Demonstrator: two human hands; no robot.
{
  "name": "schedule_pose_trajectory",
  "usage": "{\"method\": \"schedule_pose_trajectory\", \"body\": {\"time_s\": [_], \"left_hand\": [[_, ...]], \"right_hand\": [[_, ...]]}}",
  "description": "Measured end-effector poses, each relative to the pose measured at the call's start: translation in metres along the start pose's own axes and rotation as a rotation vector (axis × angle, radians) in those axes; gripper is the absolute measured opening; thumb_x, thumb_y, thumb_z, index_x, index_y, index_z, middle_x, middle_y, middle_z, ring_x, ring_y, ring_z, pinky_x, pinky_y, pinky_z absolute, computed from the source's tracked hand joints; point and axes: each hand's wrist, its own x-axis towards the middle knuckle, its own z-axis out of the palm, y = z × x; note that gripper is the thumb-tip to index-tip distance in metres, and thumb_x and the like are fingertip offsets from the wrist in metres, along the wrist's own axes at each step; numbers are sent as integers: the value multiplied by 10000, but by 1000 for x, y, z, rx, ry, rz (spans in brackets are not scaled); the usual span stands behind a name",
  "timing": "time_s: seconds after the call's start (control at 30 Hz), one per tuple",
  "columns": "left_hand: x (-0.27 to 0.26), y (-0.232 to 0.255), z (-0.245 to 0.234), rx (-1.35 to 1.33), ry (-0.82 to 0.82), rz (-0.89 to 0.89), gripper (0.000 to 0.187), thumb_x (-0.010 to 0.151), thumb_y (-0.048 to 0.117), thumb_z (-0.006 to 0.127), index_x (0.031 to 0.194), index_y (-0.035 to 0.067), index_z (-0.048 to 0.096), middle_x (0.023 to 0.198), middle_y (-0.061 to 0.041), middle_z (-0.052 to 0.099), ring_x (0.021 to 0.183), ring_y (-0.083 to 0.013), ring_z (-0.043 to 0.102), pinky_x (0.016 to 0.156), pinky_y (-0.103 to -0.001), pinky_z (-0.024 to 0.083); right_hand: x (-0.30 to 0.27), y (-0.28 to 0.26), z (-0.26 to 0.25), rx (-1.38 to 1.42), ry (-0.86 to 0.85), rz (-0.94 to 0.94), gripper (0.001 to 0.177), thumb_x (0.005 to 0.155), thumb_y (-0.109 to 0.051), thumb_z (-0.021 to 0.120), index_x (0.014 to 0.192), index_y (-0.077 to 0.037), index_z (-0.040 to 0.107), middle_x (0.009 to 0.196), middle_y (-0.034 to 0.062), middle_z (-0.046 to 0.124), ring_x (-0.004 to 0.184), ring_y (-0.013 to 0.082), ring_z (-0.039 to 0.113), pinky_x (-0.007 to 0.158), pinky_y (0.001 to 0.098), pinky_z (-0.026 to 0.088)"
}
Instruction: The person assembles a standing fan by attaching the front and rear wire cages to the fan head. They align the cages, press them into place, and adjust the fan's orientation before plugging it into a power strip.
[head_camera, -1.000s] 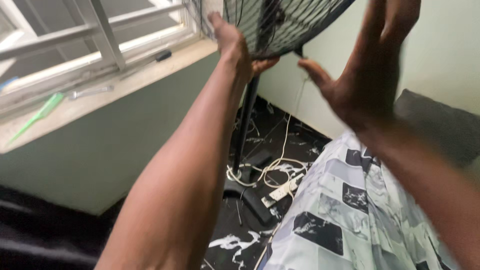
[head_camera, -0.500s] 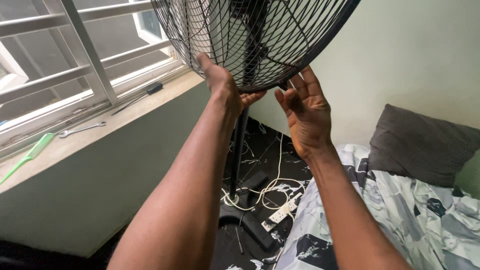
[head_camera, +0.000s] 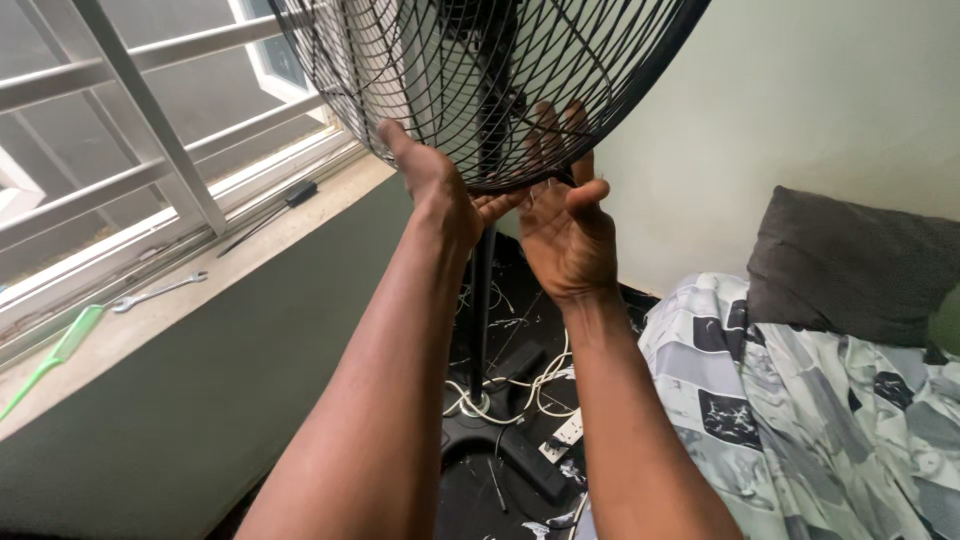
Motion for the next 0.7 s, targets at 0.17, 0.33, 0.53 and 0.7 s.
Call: {"method": "schedule_pose_trajectory", "body": {"time_s": [0.17, 0.33, 0.53, 0.7], "left_hand": [[1, -1, 1, 3, 37, -19, 1039, 820, 821, 94, 1615, 158, -1, 1643, -257, 139, 1438, -529, 365, 1007, -704, 521], [3, 1, -1, -19, 11, -50, 1067, 836, 842, 87, 1623, 125, 17, 1636, -299, 179, 1437, -546, 357, 1021, -694, 508], [14, -6, -6, -78, -112, -23, 1123, 793, 864, 97, 1598, 81, 84, 1617, -285, 240, 1425, -541, 353, 1028, -721, 439], [15, -5, -12, 11, -11, -29, 1127, 794, 863, 103, 1612, 92, 25, 1620, -320, 199, 1438, -571, 376, 1066, -722, 457]], "right_hand": [[7, 9, -6, 2, 31, -26, 900, 869, -413, 852, 1617, -270, 371, 1654, -40, 420, 1479, 200, 459, 1264, 444, 382], [10, 28, -24, 148, 20, 83, 908, 855, -455, 831, 1566, -38, 450, 1261, 214, 615, 1126, 359, 642, 1096, 511, 484], [7, 21, -17, -17, 112, -54, 905, 897, -382, 842, 1597, -129, 328, 1538, 46, 490, 1328, 218, 578, 1129, 447, 449], [12, 23, -2, -5, 131, -139, 958, 911, -398, 820, 1671, -125, 305, 1615, 55, 436, 1360, 269, 507, 1123, 470, 437]]}}
